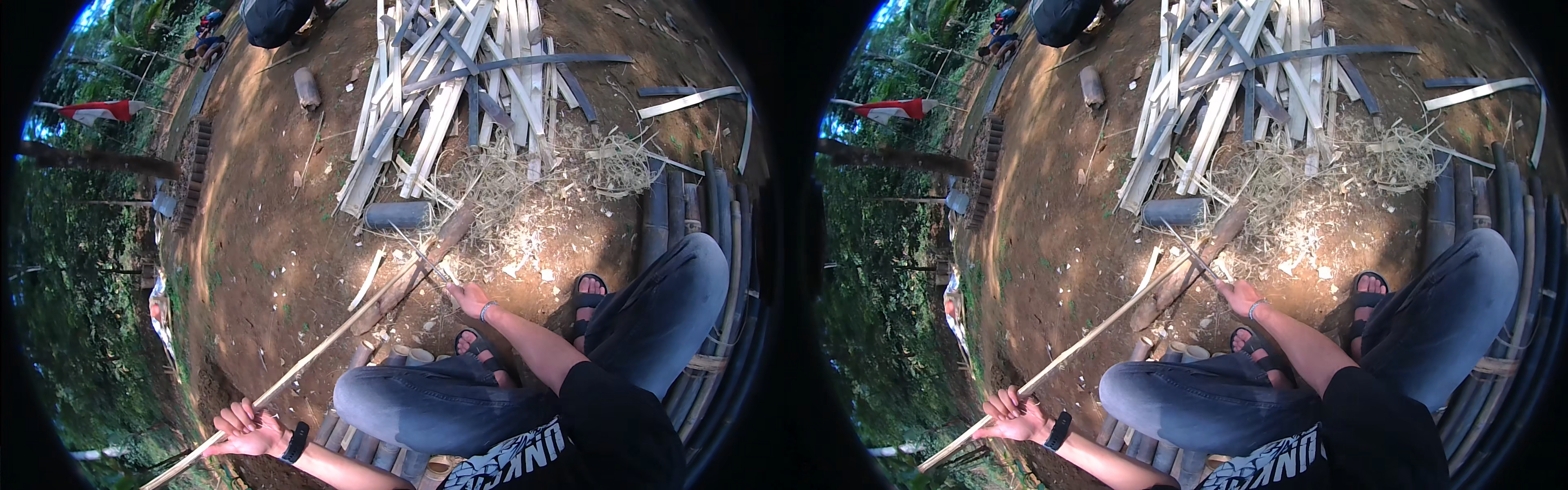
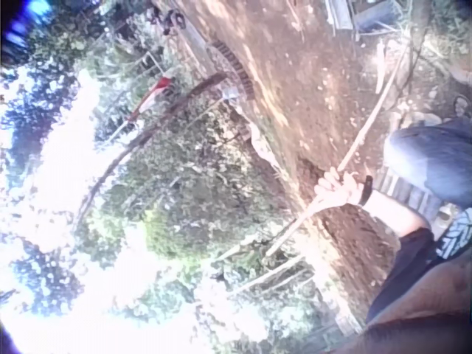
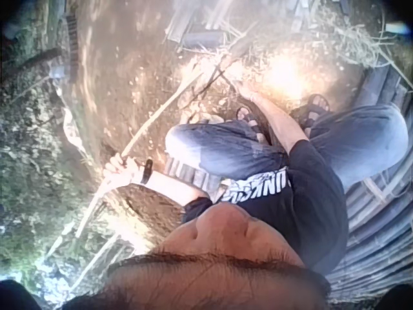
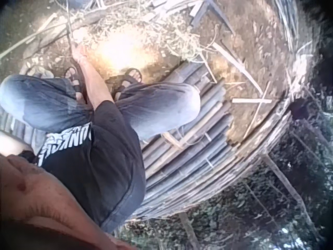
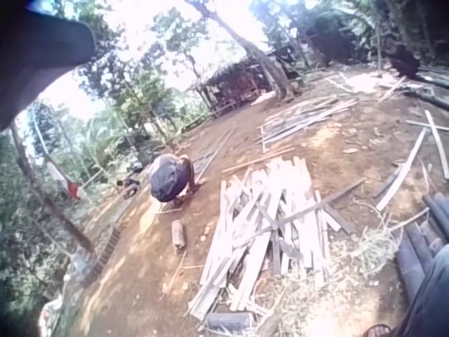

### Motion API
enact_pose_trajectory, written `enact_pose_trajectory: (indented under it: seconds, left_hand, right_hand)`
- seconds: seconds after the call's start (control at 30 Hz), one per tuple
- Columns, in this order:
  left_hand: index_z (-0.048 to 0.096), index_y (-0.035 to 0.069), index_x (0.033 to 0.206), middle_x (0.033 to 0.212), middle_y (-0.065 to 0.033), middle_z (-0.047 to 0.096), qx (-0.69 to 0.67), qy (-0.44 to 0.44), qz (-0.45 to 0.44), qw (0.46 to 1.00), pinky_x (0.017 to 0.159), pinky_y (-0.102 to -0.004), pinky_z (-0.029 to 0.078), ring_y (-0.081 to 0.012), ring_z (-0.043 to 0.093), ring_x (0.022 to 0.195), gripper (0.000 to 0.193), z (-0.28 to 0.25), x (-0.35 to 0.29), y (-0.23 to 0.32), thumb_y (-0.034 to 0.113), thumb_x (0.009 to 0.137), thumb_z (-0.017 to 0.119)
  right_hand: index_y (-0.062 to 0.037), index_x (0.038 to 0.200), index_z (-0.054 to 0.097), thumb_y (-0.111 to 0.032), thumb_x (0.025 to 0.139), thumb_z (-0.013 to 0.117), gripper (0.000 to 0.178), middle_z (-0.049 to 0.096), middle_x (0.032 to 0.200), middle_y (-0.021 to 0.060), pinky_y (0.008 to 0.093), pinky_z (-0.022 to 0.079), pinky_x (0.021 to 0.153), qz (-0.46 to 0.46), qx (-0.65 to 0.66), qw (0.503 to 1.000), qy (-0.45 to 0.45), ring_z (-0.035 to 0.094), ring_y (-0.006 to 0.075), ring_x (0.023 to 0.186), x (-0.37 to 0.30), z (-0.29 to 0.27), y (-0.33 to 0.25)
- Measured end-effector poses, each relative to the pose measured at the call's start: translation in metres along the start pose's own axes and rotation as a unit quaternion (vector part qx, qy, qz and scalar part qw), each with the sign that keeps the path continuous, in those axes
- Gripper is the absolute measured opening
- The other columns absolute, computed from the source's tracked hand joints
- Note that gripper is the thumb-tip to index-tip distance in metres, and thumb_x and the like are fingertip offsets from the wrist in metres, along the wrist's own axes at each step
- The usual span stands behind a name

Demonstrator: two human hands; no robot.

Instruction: The person shaves a strip of bamboo using a machete. They hold the bamboo strip in their left hand and scrape the surface with the blade of a machete to remove the outer layer.

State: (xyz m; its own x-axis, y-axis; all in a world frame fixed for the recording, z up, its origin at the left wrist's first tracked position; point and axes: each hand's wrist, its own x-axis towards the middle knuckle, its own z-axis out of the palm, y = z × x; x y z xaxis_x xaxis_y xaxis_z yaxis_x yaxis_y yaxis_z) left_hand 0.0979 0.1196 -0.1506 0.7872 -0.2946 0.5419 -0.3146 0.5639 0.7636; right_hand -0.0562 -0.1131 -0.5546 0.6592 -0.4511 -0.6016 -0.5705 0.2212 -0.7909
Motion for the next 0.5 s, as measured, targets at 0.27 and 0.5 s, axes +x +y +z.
enact_pose_trajectory:
  seconds: [0.27, 0.5]
  left_hand:
    - [0.022, 0.015, 0.057, 0.053, 0.0025, 0.020, 0.006, 0.030, 0.003, 1.000, 0.047, -0.0261, 0.019, -0.0097, 0.017, 0.046, 0.064, -0.002, 0.004, 0.003, 0.071, 0.086, 0.031]
    - [0.020, 0.015, 0.056, 0.052, 0.0021, 0.020, 0.049, 0.100, 0.017, 0.994, 0.046, -0.0248, 0.017, -0.0094, 0.016, 0.046, 0.064, 0.012, 0.004, 0.000, 0.071, 0.086, 0.030]
  right_hand:
    - [0.0097, 0.067, 0.059, -0.062, 0.087, 0.042, 0.076, 0.055, 0.061, 0.0277, 0.0464, 0.046, 0.062, -0.030, -0.046, 0.998, 0.020, 0.061, 0.0379, 0.063, -0.024, 0.014, 0.008]
    - [0.0098, 0.072, 0.060, -0.063, 0.086, 0.042, 0.076, 0.058, 0.066, 0.0282, 0.0485, 0.045, 0.065, -0.039, -0.044, 0.998, 0.017, 0.062, 0.0386, 0.067, -0.019, 0.024, -0.011]
